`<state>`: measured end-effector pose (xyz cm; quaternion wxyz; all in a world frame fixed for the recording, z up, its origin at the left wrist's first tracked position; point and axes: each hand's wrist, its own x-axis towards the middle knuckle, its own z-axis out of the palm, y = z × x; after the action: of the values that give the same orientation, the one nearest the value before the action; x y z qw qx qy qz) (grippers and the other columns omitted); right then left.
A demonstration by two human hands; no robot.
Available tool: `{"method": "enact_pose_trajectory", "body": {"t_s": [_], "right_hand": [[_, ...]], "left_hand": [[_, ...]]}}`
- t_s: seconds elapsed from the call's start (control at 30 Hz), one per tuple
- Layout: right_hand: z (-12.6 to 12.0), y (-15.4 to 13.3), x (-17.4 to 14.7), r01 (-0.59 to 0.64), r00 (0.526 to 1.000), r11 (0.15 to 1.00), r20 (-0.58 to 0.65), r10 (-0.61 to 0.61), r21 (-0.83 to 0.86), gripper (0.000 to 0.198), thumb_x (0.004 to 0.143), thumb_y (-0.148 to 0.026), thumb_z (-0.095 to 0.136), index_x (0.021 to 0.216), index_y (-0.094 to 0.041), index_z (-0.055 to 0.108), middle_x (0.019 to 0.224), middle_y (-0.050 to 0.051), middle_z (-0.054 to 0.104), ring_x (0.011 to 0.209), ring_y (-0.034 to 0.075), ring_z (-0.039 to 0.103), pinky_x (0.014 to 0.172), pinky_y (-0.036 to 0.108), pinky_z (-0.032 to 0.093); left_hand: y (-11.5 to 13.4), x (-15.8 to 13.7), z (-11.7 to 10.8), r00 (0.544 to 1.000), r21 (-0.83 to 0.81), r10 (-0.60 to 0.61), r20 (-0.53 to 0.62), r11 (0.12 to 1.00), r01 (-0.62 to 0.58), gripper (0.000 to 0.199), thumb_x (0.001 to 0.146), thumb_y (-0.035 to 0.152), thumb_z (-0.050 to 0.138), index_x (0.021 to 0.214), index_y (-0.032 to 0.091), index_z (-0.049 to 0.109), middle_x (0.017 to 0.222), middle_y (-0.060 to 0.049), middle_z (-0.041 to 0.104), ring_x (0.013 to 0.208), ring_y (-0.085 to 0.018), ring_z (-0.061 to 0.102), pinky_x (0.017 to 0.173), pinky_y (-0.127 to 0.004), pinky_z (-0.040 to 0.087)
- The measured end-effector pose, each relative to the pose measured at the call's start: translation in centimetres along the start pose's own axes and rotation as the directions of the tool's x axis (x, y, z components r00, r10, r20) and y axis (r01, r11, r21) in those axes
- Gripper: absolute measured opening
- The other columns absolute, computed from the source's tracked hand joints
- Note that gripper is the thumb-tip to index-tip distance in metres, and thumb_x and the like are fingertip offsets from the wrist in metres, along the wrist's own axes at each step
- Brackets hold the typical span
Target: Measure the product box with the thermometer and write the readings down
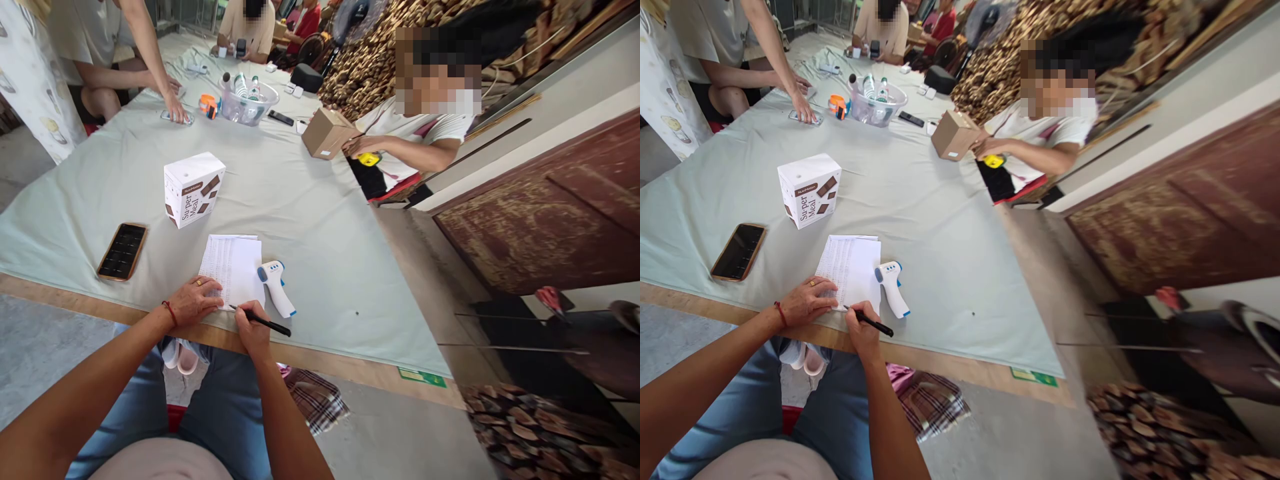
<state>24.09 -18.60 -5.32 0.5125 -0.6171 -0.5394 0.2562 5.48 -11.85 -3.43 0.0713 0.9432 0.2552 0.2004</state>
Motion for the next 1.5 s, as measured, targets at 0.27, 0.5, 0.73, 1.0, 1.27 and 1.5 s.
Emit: {"method": "enact_pose_trajectory", "body": {"t_s": [0.27, 0.5, 0.73, 1.0, 1.27, 1.5], "right_hand": [[-0.03, -0.06, -0.02, -0.009, 1.0, 1.0, 0.023, 0.009, -0.014, 0.01, 0.073, -0.028, 0.051, 0.065, -0.022, 0.051, 0.056, -0.005, 0.051, 0.055, 0.013, 0.047, 0.057, 0.027, 0.04], [-0.09, -0.19, 0.0, 0.006, 1.0, 1.0, 0.022, -0.006, -0.022, 0.01, 0.073, -0.028, 0.051, 0.065, -0.023, 0.05, 0.055, -0.005, 0.051, 0.055, 0.013, 0.046, 0.056, 0.026, 0.04], [-0.11, -0.25, 0.03, 0.0, 1.0, 1.0, 0.03, 0.0, -0.016, 0.01, 0.073, -0.028, 0.051, 0.064, -0.022, 0.05, 0.055, -0.005, 0.051, 0.054, 0.013, 0.046, 0.056, 0.026, 0.04], [-0.06, -0.3, 0.01, 0.005, 1.0, 1.0, -0.024, -0.005, 0.017, 0.011, 0.073, -0.027, 0.05, 0.063, -0.022, 0.049, 0.055, -0.005, 0.049, 0.055, 0.013, 0.046, 0.056, 0.027, 0.04], [-0.04, -0.09, 0.03, -0.001, 1.0, 1.0, 0.007, 0.001, -0.004, 0.01, 0.073, -0.026, 0.051, 0.064, -0.021, 0.05, 0.056, -0.005, 0.05, 0.055, 0.012, 0.046, 0.056, 0.026, 0.039], [-0.08, 0.23, -0.33, 0.082, 0.989, 0.991, -0.118, -0.094, -0.106, 0.012, 0.079, -0.028, 0.051, 0.069, -0.021, 0.051, 0.06, -0.004, 0.052, 0.059, 0.014, 0.049, 0.059, 0.026, 0.042]], "left_hand": [[0.03, 0.06, -0.12, 1.0, -0.005, 0.0, 0.0, 1.0, 0.0, 0.021, 0.093, 0.029, 0.05, 0.099, 0.023, 0.07, 0.115, -0.008, 0.058, 0.111, -0.022, 0.05, 0.101, -0.039, 0.039], [0.03, 0.1, -0.1, 1.0, -0.008, -0.002, -0.001, 1.0, 0.002, 0.021, 0.093, 0.029, 0.051, 0.099, 0.024, 0.07, 0.115, -0.008, 0.058, 0.11, -0.021, 0.05, 0.101, -0.039, 0.04], [0.01, 0.06, -0.1, 1.0, -0.001, 0.01, -0.01, 1.0, -0.01, 0.022, 0.094, 0.029, 0.049, 0.099, 0.023, 0.07, 0.114, -0.008, 0.058, 0.11, -0.022, 0.05, 0.1, -0.039, 0.04], [0.05, 0.1, -0.19, 1.0, -0.002, 0.007, 0.002, 1.0, -0.007, 0.021, 0.093, 0.028, 0.05, 0.098, 0.023, 0.069, 0.114, -0.008, 0.058, 0.111, -0.022, 0.05, 0.101, -0.039, 0.039], [-0.02, 0.02, -0.14, 1.0, -0.007, 0.009, -0.01, 1.0, -0.009, 0.022, 0.094, 0.029, 0.049, 0.098, 0.023, 0.07, 0.115, -0.008, 0.058, 0.11, -0.022, 0.051, 0.1, -0.039, 0.04], [0.04, 0.08, -0.14, 1.0, -0.021, -0.008, -0.002, 1.0, 0.008, 0.022, 0.093, 0.029, 0.049, 0.097, 0.024, 0.07, 0.115, -0.008, 0.059, 0.11, -0.022, 0.051, 0.101, -0.039, 0.04]]}}
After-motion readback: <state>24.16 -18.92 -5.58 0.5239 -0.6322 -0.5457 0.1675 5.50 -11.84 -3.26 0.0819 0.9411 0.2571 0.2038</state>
